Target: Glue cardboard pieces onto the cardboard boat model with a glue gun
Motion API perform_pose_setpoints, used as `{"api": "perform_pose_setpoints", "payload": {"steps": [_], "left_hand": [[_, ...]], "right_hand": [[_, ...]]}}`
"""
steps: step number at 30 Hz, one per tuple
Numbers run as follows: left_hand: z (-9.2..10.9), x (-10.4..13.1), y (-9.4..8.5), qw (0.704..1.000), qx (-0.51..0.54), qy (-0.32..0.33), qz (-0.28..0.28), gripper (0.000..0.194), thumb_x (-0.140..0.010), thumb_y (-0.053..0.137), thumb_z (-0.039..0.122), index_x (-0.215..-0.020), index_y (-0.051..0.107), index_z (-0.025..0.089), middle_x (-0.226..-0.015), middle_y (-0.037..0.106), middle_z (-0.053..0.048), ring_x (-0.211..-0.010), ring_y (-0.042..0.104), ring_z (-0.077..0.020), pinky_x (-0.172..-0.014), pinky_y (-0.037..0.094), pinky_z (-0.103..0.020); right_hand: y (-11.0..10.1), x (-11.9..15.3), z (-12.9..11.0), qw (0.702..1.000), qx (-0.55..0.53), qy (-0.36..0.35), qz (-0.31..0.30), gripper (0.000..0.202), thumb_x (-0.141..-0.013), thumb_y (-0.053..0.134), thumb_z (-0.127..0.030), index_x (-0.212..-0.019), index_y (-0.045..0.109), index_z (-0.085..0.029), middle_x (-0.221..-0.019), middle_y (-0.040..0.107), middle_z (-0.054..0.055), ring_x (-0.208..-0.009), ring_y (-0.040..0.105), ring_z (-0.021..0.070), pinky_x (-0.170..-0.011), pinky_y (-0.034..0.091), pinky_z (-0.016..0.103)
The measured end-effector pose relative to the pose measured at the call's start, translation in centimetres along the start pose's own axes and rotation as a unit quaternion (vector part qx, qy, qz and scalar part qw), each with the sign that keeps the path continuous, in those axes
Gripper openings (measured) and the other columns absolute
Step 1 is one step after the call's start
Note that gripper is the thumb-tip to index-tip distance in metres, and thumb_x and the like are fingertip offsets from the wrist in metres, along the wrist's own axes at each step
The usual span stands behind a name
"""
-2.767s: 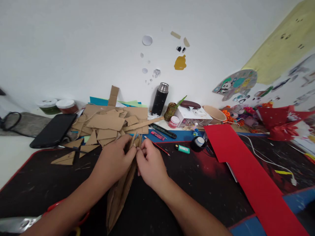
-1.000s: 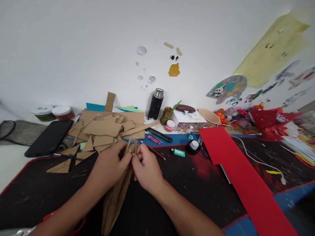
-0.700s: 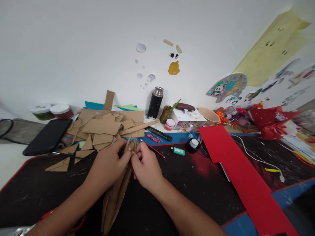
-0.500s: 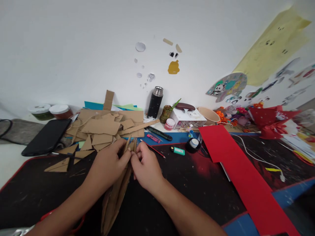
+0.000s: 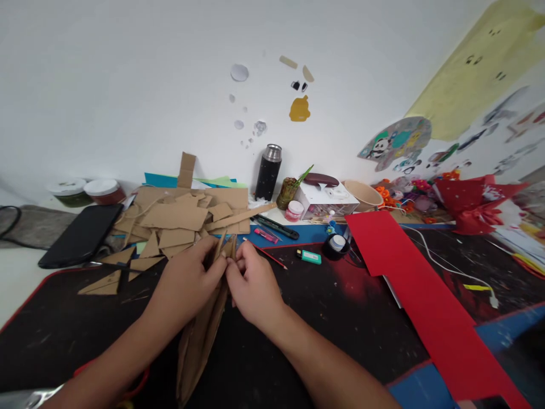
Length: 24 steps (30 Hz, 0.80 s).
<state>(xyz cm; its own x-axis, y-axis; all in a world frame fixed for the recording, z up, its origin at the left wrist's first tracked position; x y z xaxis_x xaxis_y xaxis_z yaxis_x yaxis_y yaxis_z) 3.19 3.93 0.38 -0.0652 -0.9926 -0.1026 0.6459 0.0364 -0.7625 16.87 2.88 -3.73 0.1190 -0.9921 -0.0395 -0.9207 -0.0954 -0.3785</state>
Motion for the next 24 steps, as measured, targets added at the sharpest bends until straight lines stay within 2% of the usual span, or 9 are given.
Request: {"api": "perform_pose_setpoints", "payload": {"steps": [13, 24], "left_hand": [[0.29, 0.13, -0.18, 1.0, -0.005, 0.008, 0.012, 0.019, -0.086, 0.044, 0.043, -0.075, 0.046, 0.028, -0.065, 0.057, 0.001, -0.063, 0.054, -0.0225, -0.064, 0.033, -0.034], [0.26, -0.07, -0.5, 0.999, -0.029, 0.032, 0.002, 0.019, -0.091, 0.044, 0.04, -0.079, 0.049, 0.027, -0.067, 0.06, 0.0, -0.064, 0.058, -0.0228, -0.063, 0.035, -0.034]], "right_hand": [[-0.07, 0.17, -0.16, 1.0, -0.005, 0.004, -0.007, 0.017, -0.102, 0.055, -0.029, -0.089, 0.043, -0.027, -0.064, 0.056, -0.008, -0.049, 0.054, 0.0137, -0.049, 0.027, 0.023], [0.07, 0.11, 0.16, 0.999, -0.046, 0.012, -0.007, 0.016, -0.101, 0.059, -0.03, -0.09, 0.048, -0.027, -0.063, 0.056, -0.007, -0.048, 0.052, 0.0138, -0.047, 0.029, 0.024]]}}
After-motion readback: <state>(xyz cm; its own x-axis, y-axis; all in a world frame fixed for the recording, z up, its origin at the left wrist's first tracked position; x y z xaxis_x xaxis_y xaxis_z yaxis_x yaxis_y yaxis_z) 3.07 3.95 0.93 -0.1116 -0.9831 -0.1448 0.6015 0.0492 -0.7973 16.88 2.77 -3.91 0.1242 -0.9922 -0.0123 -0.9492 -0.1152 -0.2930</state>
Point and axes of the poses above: each hand's wrist, its own x-axis away from the middle knuckle, its own y-axis out of the palm, z = x × y, the point moved 6 cm from there along -x, towards the middle knuckle
